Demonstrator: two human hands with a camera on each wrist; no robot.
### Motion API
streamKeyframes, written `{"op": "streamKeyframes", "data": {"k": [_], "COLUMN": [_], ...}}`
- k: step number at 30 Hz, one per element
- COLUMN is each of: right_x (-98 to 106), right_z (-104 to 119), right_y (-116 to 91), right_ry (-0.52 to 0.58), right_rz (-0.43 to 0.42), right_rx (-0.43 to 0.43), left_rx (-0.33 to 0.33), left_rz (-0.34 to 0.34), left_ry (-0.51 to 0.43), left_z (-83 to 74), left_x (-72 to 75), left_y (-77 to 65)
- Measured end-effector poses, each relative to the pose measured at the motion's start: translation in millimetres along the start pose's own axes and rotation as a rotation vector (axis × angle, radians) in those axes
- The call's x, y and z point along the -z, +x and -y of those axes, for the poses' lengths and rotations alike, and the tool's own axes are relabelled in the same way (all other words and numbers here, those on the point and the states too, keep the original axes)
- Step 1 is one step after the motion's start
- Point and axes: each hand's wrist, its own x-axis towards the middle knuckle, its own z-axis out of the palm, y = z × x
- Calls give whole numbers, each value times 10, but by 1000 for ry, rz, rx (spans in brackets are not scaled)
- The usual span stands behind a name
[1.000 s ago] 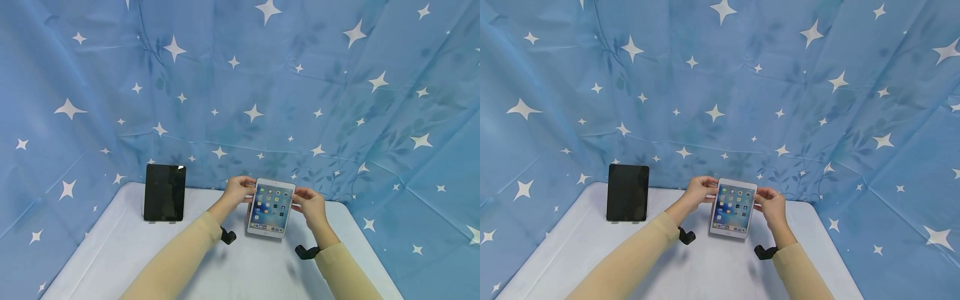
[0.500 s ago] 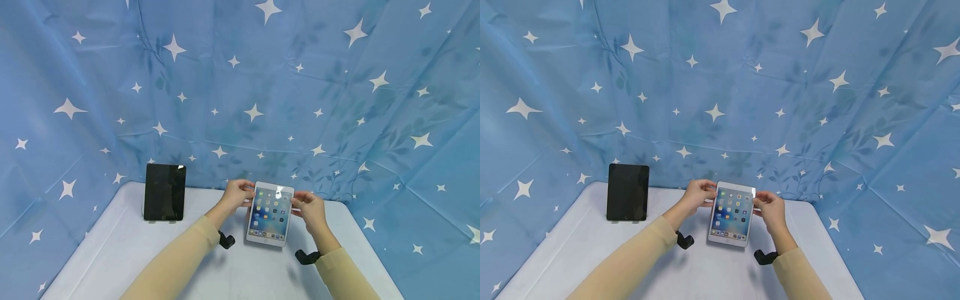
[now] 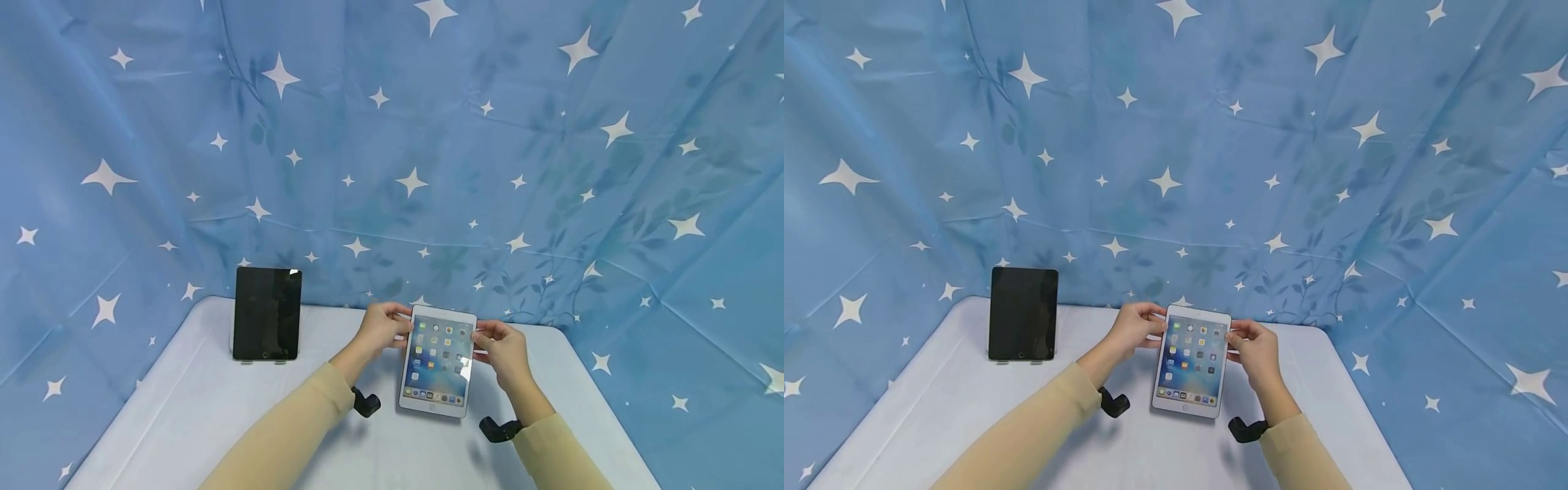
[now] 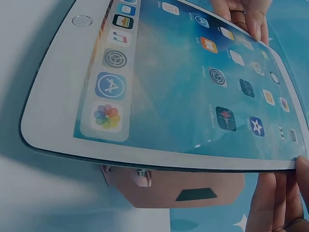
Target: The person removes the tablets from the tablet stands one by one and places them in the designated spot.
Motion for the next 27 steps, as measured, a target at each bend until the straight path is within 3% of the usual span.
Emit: {"op": "streamKeyframes", "data": {"k": [14, 27], "right_x": [-16, -13], "right_z": [-85, -207], "right_y": [-105, -212], "right_ry": [-6, 5], "right_rz": [31, 50], "right_rx": [-61, -116], "left_rx": [58, 67], "left_rz": [-9, 3], "left_ry": [-23, -4], "left_z": [116, 275], "left_x": [9, -4], "left_y": [-131, -223]}}
